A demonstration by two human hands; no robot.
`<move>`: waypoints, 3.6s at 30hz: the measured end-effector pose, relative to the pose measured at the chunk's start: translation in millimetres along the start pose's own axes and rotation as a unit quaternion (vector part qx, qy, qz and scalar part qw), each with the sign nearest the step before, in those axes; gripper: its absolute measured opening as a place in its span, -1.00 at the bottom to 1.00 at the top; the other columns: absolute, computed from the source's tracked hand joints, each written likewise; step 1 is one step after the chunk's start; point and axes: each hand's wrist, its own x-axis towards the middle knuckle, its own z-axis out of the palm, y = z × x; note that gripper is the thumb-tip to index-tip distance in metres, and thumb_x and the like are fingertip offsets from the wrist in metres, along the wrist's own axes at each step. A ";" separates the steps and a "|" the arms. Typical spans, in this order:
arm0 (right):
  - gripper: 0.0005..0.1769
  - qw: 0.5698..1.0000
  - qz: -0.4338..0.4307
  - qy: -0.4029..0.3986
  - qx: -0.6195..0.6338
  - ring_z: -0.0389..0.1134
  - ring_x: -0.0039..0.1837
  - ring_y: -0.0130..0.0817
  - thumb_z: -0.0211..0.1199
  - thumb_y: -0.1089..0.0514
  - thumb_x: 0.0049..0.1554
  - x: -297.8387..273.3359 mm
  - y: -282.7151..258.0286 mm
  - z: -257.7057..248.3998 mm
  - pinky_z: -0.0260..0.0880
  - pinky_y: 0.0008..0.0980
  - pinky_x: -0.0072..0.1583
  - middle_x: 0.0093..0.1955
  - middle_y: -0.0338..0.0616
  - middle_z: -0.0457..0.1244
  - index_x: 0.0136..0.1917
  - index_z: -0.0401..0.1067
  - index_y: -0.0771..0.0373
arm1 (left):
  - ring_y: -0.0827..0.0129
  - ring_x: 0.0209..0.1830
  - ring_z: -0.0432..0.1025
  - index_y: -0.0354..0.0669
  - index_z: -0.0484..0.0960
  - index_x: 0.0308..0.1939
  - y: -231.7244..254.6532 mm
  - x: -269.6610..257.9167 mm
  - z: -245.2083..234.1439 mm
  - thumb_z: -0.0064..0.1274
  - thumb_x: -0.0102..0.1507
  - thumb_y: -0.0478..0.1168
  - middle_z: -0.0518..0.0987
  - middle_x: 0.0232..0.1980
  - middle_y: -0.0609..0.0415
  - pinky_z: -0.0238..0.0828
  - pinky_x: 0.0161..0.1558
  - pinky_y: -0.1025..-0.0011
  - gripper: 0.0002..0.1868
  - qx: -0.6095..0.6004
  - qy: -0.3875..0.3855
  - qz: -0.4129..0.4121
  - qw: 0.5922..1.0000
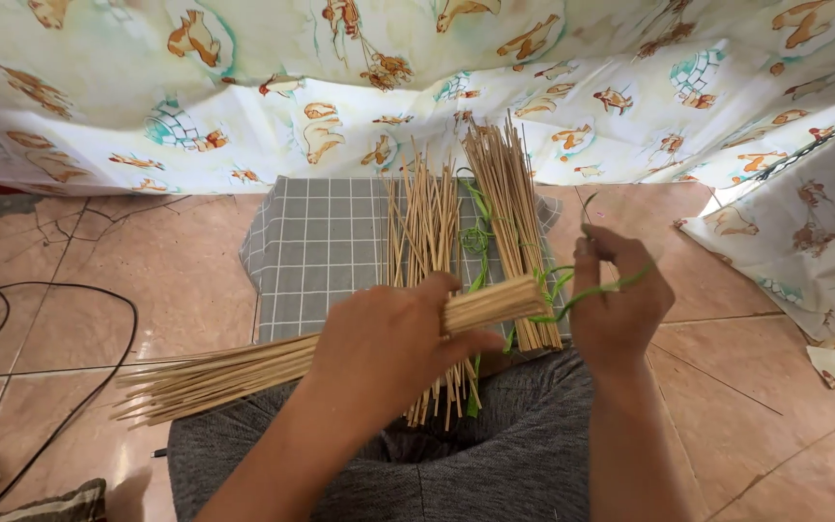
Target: Gathering loose bamboo sticks into bundles and securing them with green plastic ties while sitting on the floor.
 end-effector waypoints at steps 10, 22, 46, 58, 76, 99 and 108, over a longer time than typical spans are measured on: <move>-0.90 0.970 0.094 0.048 0.220 0.48 -0.20 -0.23 0.38 0.33 0.19 -48.7 -4.2 28.0 0.48 -0.30 -0.09 -0.29 0.08 0.40 0.01 0.59 0.39 | -0.19 -0.65 0.54 -0.48 0.60 -0.02 13.7 13.2 17.9 0.12 0.25 -0.18 0.62 -0.49 -0.33 0.48 -0.72 0.12 -0.63 -0.020 -0.007 0.117 0.993; -0.88 0.932 0.150 0.025 0.328 0.51 -0.17 -0.17 0.39 0.43 0.11 -58.5 5.2 23.0 0.56 -0.15 -0.05 -0.24 0.17 0.41 -0.04 0.53 0.46 | -0.11 -0.63 0.58 -0.41 0.27 0.42 14.8 22.8 -2.5 0.09 0.28 -0.21 0.64 -0.45 -0.36 0.49 -0.68 0.08 -0.33 -0.036 0.045 -0.012 0.998; -0.28 0.923 0.022 -0.176 0.341 0.21 0.47 0.13 0.20 0.46 0.08 -58.4 -36.3 36.5 0.27 0.05 0.41 0.43 0.11 0.23 0.50 0.26 0.24 | 0.10 -0.58 0.57 -0.14 0.70 -0.08 -28.3 -4.1 16.0 -0.07 0.35 -0.26 0.65 -0.50 -0.13 0.53 -0.50 0.37 -0.78 0.136 0.014 0.094 0.986; -0.90 0.629 0.463 -0.055 0.622 0.18 -0.35 -0.56 0.22 0.29 0.22 -74.2 -3.7 50.8 0.22 -0.62 -0.39 -0.10 -0.13 0.30 0.03 0.40 0.23 | 0.06 -0.59 0.56 -0.08 0.36 -0.06 -18.8 -15.8 -16.1 0.12 0.15 0.47 0.63 -0.51 0.04 0.45 -0.50 0.12 -0.26 0.028 -0.070 0.006 0.997; -0.74 0.755 0.218 -0.324 0.526 0.21 -0.46 -0.51 0.18 0.28 0.22 -69.0 -40.7 15.5 0.31 -0.55 -0.45 -0.35 -0.19 0.29 0.17 0.46 0.38 | 0.32 -0.60 0.53 0.04 0.48 0.38 -16.6 3.2 -41.2 -0.12 0.28 0.23 0.74 -0.34 0.07 0.52 -0.48 0.33 -0.33 -0.065 -0.210 0.050 0.974; -0.78 0.796 0.090 -0.406 0.440 0.27 -0.48 -0.43 0.10 0.27 0.17 -61.1 -37.4 59.1 0.25 -0.52 -0.50 -0.45 -0.19 0.30 -0.28 0.48 0.31 | 0.37 -0.58 0.52 -0.07 0.68 -0.29 -16.9 -19.3 -45.3 -0.09 0.36 -0.15 0.64 -0.45 0.11 0.52 -0.44 0.40 -0.75 0.076 -0.242 -0.014 0.967; -0.87 0.877 -0.140 -0.420 0.186 0.30 -0.33 -0.33 0.26 0.13 0.12 -34.1 -110.2 -25.6 0.36 -0.34 -0.19 -0.37 -0.27 0.30 -0.24 0.40 0.15 | 0.13 -0.47 0.61 -0.17 0.69 -0.35 -58.0 7.8 13.5 -0.01 0.27 -0.21 0.67 -0.40 -0.08 0.57 -0.48 0.16 -0.80 0.255 -0.003 -0.049 0.966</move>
